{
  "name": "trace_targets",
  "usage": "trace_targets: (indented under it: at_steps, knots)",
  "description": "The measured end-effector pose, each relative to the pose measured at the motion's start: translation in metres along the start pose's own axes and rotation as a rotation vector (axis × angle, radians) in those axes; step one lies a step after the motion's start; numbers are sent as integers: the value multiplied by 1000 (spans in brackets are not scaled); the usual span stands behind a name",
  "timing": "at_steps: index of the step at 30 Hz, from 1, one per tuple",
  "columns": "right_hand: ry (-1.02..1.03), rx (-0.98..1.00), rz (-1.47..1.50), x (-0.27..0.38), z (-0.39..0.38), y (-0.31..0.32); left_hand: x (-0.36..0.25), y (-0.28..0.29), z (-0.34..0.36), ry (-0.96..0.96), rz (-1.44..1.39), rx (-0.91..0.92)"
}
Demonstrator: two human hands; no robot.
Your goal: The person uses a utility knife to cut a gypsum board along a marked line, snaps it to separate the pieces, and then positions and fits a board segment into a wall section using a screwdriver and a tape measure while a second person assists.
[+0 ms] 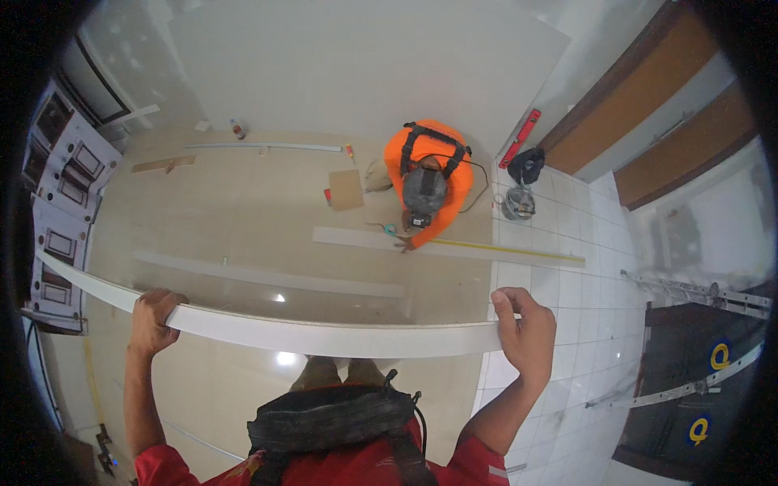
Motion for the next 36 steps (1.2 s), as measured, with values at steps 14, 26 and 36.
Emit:
trace_targets:
  at_steps: [14, 26, 36]
  knots:
    - [-67, 136, -161, 3, -4, -3, 1, 3, -7, 10, -16, 10]
    - [-86, 132, -167, 4, -3, -3, 0, 3, -8, 7, -17, 18]
    - [-81, 123, -172, 5, -7, -3, 2, 2, -11, 17, 9, 7]
Point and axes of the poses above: each hand's wrist, its own z-axis towards the middle knuckle, its own y-axis out of the back of the hand, x = y × z, the point moved 5 cm from there along z, towards the middle knuckle, and after that the axes turned 4 degrees about -z, right-handed, at the moved point
